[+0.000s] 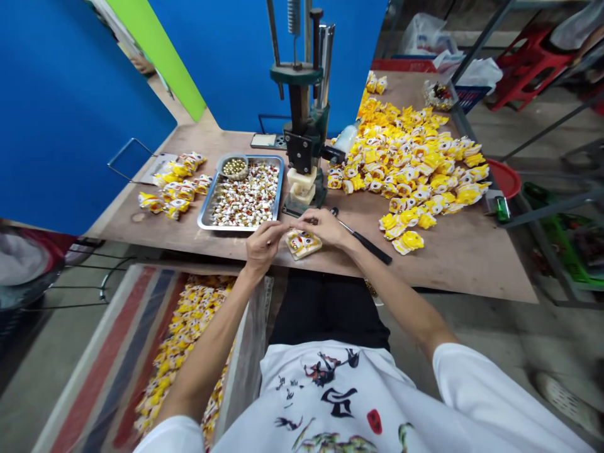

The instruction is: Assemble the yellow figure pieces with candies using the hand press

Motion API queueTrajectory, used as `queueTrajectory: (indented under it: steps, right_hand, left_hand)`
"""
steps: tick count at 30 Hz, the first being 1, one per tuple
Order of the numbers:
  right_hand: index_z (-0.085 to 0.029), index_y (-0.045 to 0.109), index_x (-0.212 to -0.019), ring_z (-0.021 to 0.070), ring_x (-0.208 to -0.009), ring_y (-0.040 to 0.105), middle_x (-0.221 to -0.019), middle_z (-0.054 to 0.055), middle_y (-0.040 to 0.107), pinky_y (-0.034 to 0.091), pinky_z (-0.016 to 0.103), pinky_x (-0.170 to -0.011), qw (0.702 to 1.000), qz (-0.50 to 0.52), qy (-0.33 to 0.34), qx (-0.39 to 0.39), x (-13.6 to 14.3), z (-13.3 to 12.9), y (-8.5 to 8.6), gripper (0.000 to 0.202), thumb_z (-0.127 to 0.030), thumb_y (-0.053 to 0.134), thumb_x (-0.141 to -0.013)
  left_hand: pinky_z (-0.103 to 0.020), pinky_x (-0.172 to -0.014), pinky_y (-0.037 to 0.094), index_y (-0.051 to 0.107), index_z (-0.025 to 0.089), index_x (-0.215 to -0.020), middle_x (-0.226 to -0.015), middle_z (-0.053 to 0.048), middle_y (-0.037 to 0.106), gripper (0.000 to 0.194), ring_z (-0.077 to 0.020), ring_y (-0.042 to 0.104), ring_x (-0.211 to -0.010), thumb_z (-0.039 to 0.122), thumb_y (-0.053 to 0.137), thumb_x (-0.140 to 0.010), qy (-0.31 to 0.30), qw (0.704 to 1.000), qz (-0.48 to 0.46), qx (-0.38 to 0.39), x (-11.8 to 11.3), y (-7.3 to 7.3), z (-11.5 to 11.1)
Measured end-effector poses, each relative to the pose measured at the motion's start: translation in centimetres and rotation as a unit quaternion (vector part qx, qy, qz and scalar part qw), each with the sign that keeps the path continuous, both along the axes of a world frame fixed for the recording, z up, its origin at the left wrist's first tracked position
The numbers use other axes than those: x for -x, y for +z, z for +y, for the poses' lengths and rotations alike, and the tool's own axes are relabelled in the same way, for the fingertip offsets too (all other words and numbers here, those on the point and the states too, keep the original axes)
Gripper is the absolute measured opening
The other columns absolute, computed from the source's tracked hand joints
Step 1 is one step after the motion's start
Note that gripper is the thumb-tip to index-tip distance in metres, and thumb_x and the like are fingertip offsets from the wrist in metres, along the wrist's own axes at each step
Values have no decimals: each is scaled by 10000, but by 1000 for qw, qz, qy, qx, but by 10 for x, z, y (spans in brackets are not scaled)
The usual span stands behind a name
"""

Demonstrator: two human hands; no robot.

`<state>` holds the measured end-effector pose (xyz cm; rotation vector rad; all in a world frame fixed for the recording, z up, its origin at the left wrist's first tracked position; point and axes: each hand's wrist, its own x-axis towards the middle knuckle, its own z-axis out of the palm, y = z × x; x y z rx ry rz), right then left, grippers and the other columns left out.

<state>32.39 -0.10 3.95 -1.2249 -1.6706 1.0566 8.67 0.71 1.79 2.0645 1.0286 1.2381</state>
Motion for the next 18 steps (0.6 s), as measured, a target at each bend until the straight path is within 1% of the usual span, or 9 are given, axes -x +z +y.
queueTrajectory:
  steps: [3, 4, 6, 7, 9, 11, 13, 16, 18]
  right_hand:
    - [-175, 883, -954, 205, -855, 716, -930, 65, 827, 494, 278, -756, 1000, 2, 30, 9, -4, 4, -14, 555, -716, 760, -935]
    - [-164, 884, -954, 203, -846, 712, -931, 73, 826, 487, 277, -750, 999, -2, 34, 5, -6, 6, -17, 567, -718, 768, -928]
    - [-153, 887, -961, 204, -847, 709, -938, 84, 827, 481, 279, -752, 999, -15, 46, -3, -8, 9, -21, 567, -709, 775, -930]
    - [-152, 888, -966, 206, -850, 710, -939, 87, 826, 479, 280, -752, 998, -20, 53, -4, -8, 11, -21, 558, -698, 775, -938]
    - [-153, 891, -980, 205, -852, 711, -942, 88, 824, 474, 277, -743, 998, -34, 62, -2, -9, 14, -19, 532, -670, 773, -956]
    - [-152, 894, -982, 198, -846, 710, -943, 89, 820, 466, 272, -732, 996, -51, 71, -3, -10, 16, -15, 514, -652, 776, -965]
    - [-152, 894, -969, 187, -829, 703, -934, 86, 819, 461, 268, -726, 994, -65, 86, -8, -10, 18, -11, 515, -653, 773, -971]
    - [-153, 889, -957, 181, -824, 699, -927, 79, 820, 463, 269, -739, 992, -71, 104, -24, -7, 19, -6, 514, -652, 772, -979]
    - [-155, 885, -966, 184, -845, 706, -945, 77, 823, 473, 272, -761, 991, -76, 105, -35, -3, 20, -5, 477, -620, 781, -986]
  left_hand:
    - [-373, -962, 631, 870, 262, -1110, -1091, -107, 799, 272, -238, 773, -1027, 428, 657, -1082, 8, 999, 7, -35, 1, -26, -5]
    - [-374, -973, 627, 868, 249, -1113, -1090, -111, 799, 273, -237, 771, -1036, 425, 662, -1083, 9, 999, 3, -39, 0, -32, -6]
    - [-381, -996, 615, 862, 230, -1121, -1110, -114, 803, 263, -241, 764, -1063, 428, 697, -1069, 16, 1000, -18, -17, -3, -36, -12]
    - [-381, -997, 611, 855, 225, -1138, -1129, -114, 804, 267, -242, 761, -1074, 439, 716, -1059, 23, 999, -34, 14, -4, -34, -16]
    - [-366, -945, 611, 835, 212, -1170, -1116, -108, 804, 324, -237, 755, -1032, 493, 736, -1040, 45, 990, -75, 107, -8, -27, -25]
    - [-324, -833, 600, 823, 191, -1137, -1033, -94, 799, 405, -211, 733, -907, 568, 764, -1001, 58, 968, -117, 212, -9, -17, -30]
    - [-271, -688, 542, 825, 169, -1025, -885, -65, 767, 453, -164, 658, -735, 609, 833, -917, 55, 938, -150, 306, -9, -7, -27]
    - [-220, -551, 425, 813, 144, -836, -710, -32, 685, 421, -105, 529, -588, 533, 951, -752, 14, 887, -169, 429, -6, 5, -12]
    - [-207, -537, 427, 794, 132, -754, -673, -41, 672, 359, -97, 534, -572, 436, 970, -678, -10, 855, -167, 491, -3, 10, 0]
